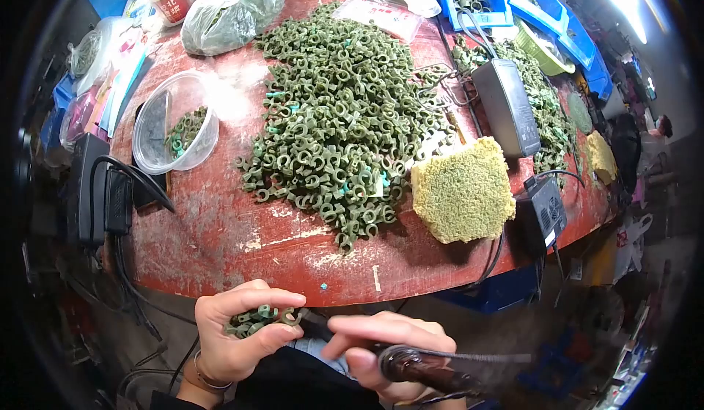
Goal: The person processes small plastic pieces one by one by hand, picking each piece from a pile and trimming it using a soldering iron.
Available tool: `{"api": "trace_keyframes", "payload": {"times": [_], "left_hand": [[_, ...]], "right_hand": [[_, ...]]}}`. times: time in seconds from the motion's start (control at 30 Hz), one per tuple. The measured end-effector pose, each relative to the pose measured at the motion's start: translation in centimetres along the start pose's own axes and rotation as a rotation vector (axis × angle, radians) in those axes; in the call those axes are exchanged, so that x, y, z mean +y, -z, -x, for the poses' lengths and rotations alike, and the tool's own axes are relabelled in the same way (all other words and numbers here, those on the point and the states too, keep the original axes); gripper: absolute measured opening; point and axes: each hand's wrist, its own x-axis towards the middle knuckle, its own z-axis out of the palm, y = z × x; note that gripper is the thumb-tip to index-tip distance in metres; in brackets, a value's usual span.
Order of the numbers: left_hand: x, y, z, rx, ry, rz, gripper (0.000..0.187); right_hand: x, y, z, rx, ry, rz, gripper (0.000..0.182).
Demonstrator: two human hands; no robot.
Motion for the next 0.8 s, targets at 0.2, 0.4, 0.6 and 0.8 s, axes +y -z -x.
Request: {"api": "trace_keyframes", "payload": {"times": [0.2,0.4,0.6,0.8], "left_hand": [[-0.2,-0.1,-0.1,-0.011,-0.014,0.000,0.025],[0.7,-0.2,0.1,-0.050,-0.003,0.042,0.019],[0.9,-0.6,-0.5,-0.339,-0.303,0.351,0.012],[0.0,-1.8,-2.0,-0.172,0.001,0.373,0.010]], "right_hand": [[0.0,0.6,-0.3,-0.091,0.047,0.008,0.049],[0.8,1.3,0.3,0.054,0.003,-0.062,0.024],[2.7,2.3,-0.2,0.196,0.062,-0.093,0.022],[3.6,3.3,-0.3,0.185,0.075,-0.160,0.020]]}}
